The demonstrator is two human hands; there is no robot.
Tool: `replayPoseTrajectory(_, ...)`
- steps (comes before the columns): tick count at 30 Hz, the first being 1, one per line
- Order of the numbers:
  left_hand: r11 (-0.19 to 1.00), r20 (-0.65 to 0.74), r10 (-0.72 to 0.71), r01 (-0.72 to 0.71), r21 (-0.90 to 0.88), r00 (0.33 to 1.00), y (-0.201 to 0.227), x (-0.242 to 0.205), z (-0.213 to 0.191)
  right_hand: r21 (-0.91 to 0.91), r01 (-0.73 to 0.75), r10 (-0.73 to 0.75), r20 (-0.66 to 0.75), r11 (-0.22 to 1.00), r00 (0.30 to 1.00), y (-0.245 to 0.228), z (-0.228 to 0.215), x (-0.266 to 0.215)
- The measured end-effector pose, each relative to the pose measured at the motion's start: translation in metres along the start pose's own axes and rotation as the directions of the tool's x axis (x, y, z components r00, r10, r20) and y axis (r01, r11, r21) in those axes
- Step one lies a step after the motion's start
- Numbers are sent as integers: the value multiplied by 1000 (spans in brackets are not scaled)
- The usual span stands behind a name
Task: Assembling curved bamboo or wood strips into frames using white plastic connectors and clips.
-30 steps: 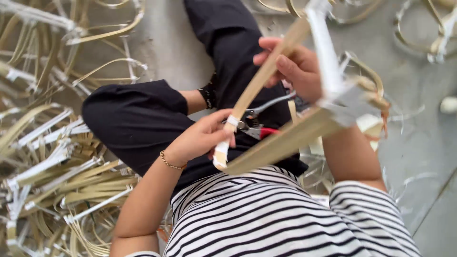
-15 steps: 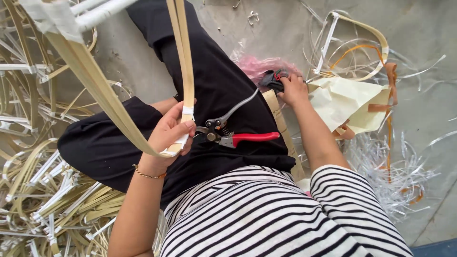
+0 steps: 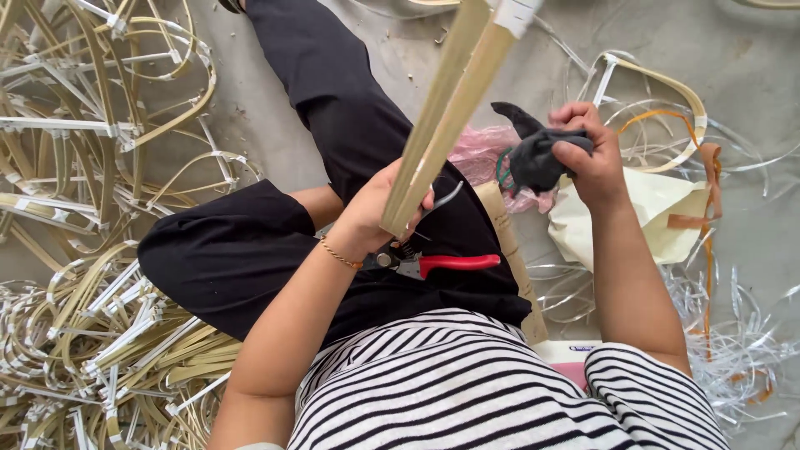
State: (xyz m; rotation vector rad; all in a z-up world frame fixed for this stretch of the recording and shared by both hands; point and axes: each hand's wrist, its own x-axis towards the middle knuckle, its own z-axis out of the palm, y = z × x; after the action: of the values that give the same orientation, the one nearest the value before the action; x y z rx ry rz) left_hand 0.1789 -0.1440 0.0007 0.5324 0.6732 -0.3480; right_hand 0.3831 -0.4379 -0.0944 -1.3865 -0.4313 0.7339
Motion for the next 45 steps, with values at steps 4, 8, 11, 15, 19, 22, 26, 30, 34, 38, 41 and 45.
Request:
replayPoseTrajectory(4, 999, 70, 48, -49, 2, 996, 7, 2, 5, 389, 18, -51, 76, 921, 996, -50, 50, 34)
replayPoseTrajectory(8, 1000, -20, 3, -3, -9, 1000, 4, 13, -9, 676, -65, 97, -9, 734, 995, -30, 66, 45)
replayPoseTrajectory(11, 1000, -26, 10, -10, -2, 1000, 5, 20, -12, 737, -105, 211, -52, 668, 976, -20, 70, 51)
replayPoseTrajectory(15, 999, -58, 19, -21, -26, 998, 10, 22, -4, -138, -295, 295, -18, 946, 955, -57, 99, 54)
replayPoseTrajectory(19, 999, -139, -26, 30, 23, 990, 19, 20, 3, -621, 544, -283, 473, 565, 834, -64, 131, 70)
replayPoseTrajectory(22, 999, -142, -32, 31, -15, 989, 10, 22, -9, -792, 543, -200, 505, 281, 840, -53, 107, 101)
replayPoseTrajectory(26, 995, -51, 46, -50, -89, 998, 6, 23, -15, -822, 521, -287, 455, 230, 843, -52, 120, 100)
replayPoseTrajectory(30, 981, -122, -5, -19, -191, 992, 5, 22, -21, -690, 670, -308, 597, 274, 741, -38, 110, 113)
replayPoseTrajectory(34, 993, -56, 24, -30, -113, 998, 0, 20, -23, -846, 532, -383, 484, 24, 787, -41, 80, 142)
replayPoseTrajectory(38, 991, -139, 30, -48, -126, 990, 18, 22, -14, -833, 544, -253, 507, 103, 824, 15, 90, 127)
replayPoseTrajectory(41, 991, -189, 2, -27, -128, 982, 12, 17, -12, -828, 548, -290, 499, 121, 817, -38, 90, 142)
replayPoseTrajectory(45, 988, -7, 103, -103, -116, 995, 2, 26, -28, -902, 431, -149, 427, -1, 892, -15, 97, 134)
